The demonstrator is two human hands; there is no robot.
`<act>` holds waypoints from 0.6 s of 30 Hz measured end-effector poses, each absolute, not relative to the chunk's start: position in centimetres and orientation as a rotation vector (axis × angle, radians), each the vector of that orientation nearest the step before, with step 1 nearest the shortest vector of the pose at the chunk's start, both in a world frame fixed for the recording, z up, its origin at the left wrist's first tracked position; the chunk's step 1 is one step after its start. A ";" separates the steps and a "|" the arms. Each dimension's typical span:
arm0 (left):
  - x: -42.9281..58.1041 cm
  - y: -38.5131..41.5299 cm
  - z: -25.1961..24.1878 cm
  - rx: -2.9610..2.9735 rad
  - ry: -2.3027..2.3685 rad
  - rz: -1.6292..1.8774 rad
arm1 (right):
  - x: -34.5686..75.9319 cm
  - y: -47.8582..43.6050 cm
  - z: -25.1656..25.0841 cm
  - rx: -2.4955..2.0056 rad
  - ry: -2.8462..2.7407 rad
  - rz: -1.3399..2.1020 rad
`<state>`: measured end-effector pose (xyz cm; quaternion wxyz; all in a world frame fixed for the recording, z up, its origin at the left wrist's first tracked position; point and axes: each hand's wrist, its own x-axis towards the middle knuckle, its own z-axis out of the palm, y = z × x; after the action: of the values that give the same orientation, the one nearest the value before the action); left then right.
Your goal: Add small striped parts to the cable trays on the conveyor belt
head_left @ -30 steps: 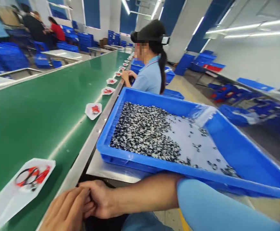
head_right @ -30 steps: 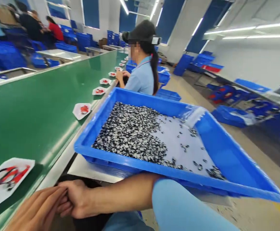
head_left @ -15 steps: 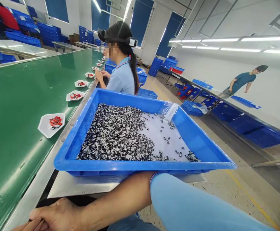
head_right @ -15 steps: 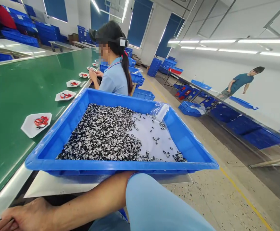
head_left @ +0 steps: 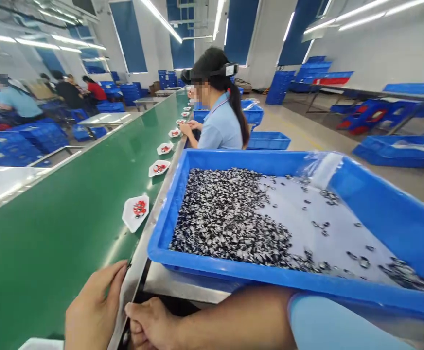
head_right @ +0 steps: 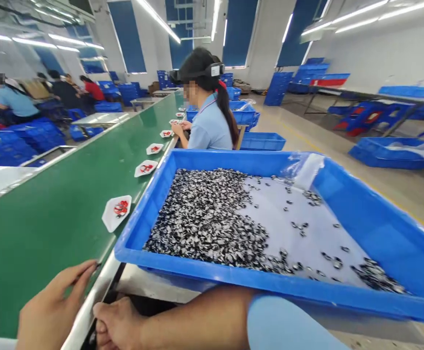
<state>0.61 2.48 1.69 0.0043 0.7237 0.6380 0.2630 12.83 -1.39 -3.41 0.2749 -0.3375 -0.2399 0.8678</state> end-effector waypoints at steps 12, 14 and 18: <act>2.4 11.6 4.0 2.437 2.353 0.188 | 12.8 -1.3 -3.8 -0.836 -0.626 2.404; 2.2 11.0 4.0 2.479 2.360 0.185 | 13.0 -1.4 -3.7 -0.849 -0.624 2.471; 3.2 6.4 3.7 2.612 2.279 0.362 | 13.2 -1.8 -3.5 -0.901 -0.694 2.532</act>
<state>3.16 6.42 3.70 -0.1710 0.7385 0.6442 0.1023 13.17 -1.82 -3.46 0.1818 -0.3192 -0.2459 0.8970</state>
